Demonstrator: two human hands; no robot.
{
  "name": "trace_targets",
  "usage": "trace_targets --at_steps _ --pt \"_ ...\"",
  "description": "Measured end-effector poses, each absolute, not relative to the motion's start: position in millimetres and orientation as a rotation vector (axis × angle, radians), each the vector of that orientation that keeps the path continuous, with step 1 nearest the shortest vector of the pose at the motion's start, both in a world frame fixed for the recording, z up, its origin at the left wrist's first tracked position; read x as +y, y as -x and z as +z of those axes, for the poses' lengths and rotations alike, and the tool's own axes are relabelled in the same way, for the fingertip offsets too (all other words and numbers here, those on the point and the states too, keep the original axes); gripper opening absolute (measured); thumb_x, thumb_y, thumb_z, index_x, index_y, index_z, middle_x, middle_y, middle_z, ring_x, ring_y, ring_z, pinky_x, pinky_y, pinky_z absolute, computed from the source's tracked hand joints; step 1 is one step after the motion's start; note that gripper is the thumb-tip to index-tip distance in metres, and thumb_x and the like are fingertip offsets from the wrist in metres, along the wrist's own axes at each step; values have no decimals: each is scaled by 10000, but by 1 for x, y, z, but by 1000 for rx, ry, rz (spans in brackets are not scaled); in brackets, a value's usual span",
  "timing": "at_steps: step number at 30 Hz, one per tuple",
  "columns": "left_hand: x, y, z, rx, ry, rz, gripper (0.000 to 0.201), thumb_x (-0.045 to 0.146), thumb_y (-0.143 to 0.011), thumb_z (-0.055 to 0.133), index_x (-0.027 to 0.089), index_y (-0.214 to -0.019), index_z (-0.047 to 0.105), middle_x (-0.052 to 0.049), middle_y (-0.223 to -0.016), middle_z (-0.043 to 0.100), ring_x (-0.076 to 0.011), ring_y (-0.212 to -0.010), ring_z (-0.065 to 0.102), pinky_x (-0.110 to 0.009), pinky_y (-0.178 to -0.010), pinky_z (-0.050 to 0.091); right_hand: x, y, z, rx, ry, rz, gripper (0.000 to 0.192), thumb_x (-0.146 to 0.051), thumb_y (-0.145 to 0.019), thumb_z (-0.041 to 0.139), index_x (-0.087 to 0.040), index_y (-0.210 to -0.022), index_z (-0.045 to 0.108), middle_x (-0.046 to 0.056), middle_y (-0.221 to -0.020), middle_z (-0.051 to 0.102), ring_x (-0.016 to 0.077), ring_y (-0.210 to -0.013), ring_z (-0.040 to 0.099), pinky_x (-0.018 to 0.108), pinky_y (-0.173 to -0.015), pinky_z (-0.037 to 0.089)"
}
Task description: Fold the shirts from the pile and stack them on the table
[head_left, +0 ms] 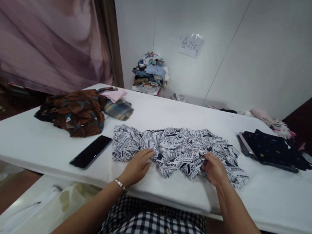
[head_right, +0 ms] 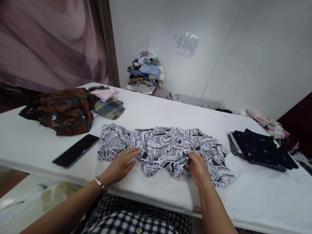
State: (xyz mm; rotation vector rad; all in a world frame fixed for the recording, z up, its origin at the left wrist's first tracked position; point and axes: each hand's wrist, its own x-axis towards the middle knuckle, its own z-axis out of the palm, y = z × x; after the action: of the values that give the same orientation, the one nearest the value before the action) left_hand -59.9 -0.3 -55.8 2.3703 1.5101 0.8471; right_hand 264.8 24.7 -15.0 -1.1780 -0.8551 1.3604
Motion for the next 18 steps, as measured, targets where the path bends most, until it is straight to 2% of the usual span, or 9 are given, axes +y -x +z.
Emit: trace_targets --at_steps 1,3,5,7,9,14,16,18 --pt "1 57 -57 1509 -2442 796 498 97 -812 517 215 -1295 547 -90 -1366 559 -235 -1292 485 -472 -1099 407 24 -269 -18 -896 1192 1389 273 -341 -642 743 -228 -882 677 -30 -692 613 119 -603 563 234 -550 471" --pt "6 51 -57 1514 -2533 706 522 53 -758 551 203 -1257 580 -106 -1396 528 -264 -1324 448 -491 -1106 396 20 -280 -28 -1066 1252 1346 458 -351 -674 729 -249 -1115 658 30 -917 691 178 -823 652 322 -733 541" --pt "13 47 -53 1521 -2562 683 414 32 -740 553 186 -1110 657 -113 -1351 565 -273 -1309 458 -490 -1100 400 15 -293 -41 -1318 1352 1117 512 -375 -705 694 -251 -1198 636 82 -1169 666 250 -1097 613 446 -955 483" --pt "21 46 -47 1527 -2533 744 315 27 -755 528 186 -977 685 -97 -1242 635 -247 -1237 519 -465 -1083 417 9 -305 -53 -1584 1451 822 504 -406 -741 655 -249 -1220 633 96 -1312 598 288 -1255 513 517 -1081 364" --pt "29 46 -36 1578 -2446 851 313 40 -778 497 201 -975 680 -71 -1145 676 -218 -1137 576 -433 -1030 458 5 -313 -61 -1803 1513 622 517 -431 -789 617 -245 -1272 603 102 -1387 540 299 -1321 446 538 -1120 303" --pt "41 47 7 1777 -2250 1102 351 105 -806 451 213 -1049 681 -54 -1068 673 -197 -1005 609 -336 -885 496 10 -301 -58 -2084 1589 339 575 -432 -841 600 -238 -1375 508 125 -1424 499 331 -1354 386 549 -1107 290" --pt "43 47 24 1869 -2226 1122 366 142 -821 438 222 -1078 686 -52 -1023 663 -188 -921 618 -299 -805 488 19 -288 -52 -2167 1546 259 588 -383 -843 610 -233 -1396 480 130 -1394 527 327 -1315 425 533 -1088 303" --pt "44 51 38 1978 -2213 1077 367 194 -840 424 234 -1085 694 -52 -974 669 -191 -856 618 -283 -738 465 30 -276 -46 -2240 1512 231 531 -310 -852 594 -219 -1368 509 133 -1277 615 307 -1189 525 503 -1028 358"
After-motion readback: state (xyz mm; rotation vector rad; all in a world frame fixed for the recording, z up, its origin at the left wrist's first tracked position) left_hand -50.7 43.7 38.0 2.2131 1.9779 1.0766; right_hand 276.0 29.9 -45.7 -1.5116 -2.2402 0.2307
